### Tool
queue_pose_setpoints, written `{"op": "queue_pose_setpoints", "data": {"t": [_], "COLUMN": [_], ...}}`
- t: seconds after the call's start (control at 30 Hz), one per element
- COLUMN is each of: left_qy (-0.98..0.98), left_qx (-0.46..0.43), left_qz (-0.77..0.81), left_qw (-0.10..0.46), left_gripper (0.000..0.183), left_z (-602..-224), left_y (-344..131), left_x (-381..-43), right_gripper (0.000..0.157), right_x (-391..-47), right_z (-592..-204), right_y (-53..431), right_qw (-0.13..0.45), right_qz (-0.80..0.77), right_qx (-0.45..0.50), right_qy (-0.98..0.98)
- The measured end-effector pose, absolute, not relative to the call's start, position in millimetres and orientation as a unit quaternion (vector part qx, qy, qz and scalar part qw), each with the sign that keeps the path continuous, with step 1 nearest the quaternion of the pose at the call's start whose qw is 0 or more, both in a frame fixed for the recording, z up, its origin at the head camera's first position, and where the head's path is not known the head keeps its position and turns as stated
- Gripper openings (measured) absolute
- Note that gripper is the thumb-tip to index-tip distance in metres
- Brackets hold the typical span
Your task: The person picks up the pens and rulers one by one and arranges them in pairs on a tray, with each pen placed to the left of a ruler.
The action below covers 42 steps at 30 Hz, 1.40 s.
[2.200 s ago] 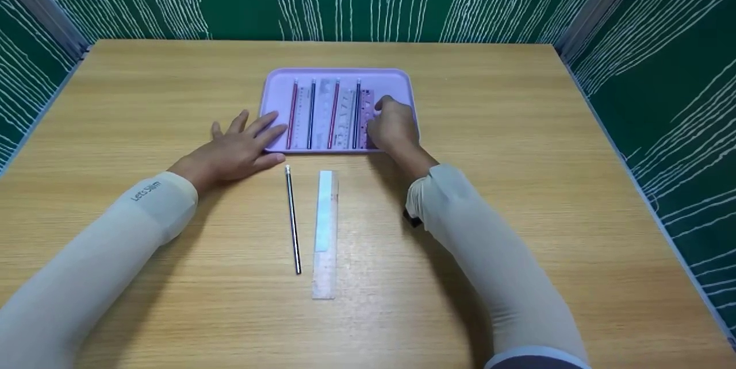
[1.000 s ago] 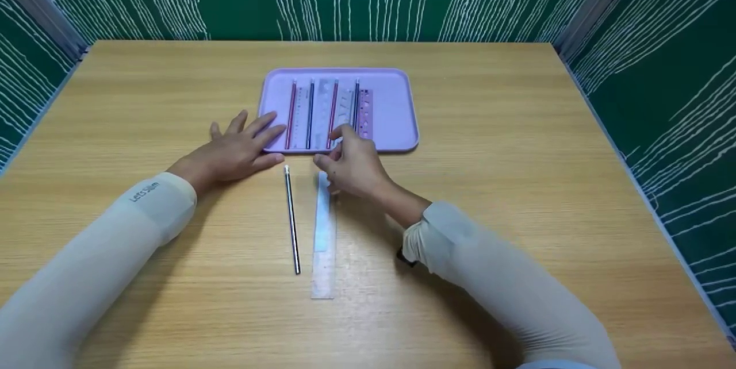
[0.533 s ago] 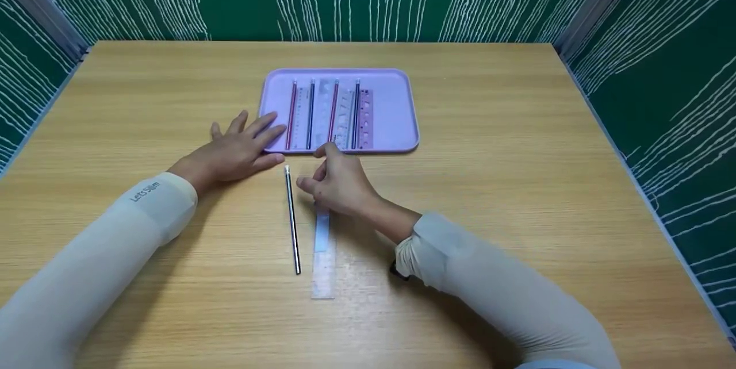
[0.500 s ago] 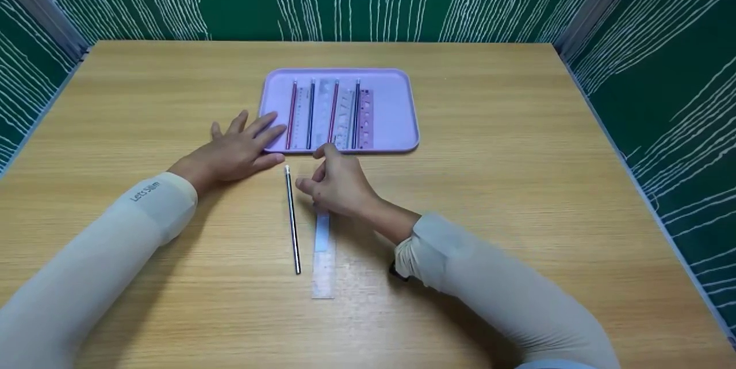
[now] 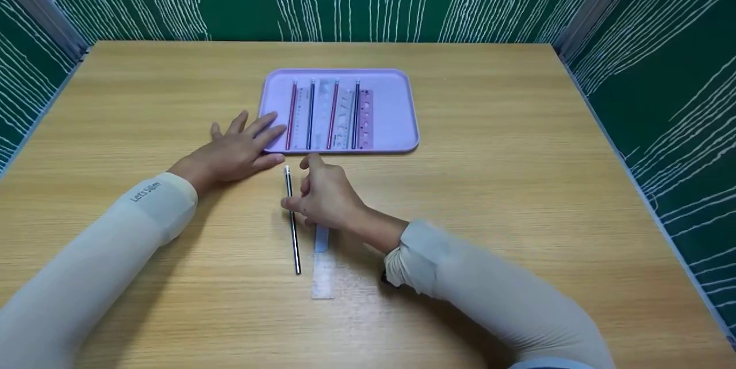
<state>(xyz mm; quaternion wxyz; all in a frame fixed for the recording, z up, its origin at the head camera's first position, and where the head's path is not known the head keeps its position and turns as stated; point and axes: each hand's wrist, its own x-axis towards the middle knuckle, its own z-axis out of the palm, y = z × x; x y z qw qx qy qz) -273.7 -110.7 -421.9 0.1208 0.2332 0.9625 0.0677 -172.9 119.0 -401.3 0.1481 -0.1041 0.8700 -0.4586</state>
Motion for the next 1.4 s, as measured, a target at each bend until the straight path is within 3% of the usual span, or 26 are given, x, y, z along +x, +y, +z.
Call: {"op": "queue_pose_setpoints", "data": {"t": [0.63, 0.97, 1.4], "left_qy": [0.961, 0.961, 0.961], "left_qx": [0.238, 0.236, 0.233], "left_qz": [0.072, 0.077, 0.075], "left_qw": [0.124, 0.123, 0.129], "left_gripper": [0.076, 0.075, 0.076], "left_z": [-419.8, -421.3, -421.2], "left_y": [-111.4, -111.3, -111.4], "left_x": [-273.2, -272.8, -273.3], "right_gripper": [0.080, 0.067, 0.070], "right_x": [-164.5, -162.0, -164.4], "right_z": [-404.3, -403.2, -399.8], "right_y": [110.3, 109.8, 110.6], "right_qw": [0.094, 0.085, 0.118], "right_qz": [-0.330, -0.314, -0.315], "right_qx": [-0.160, -0.174, -0.167], "right_qy": [0.925, 0.929, 0.927]}}
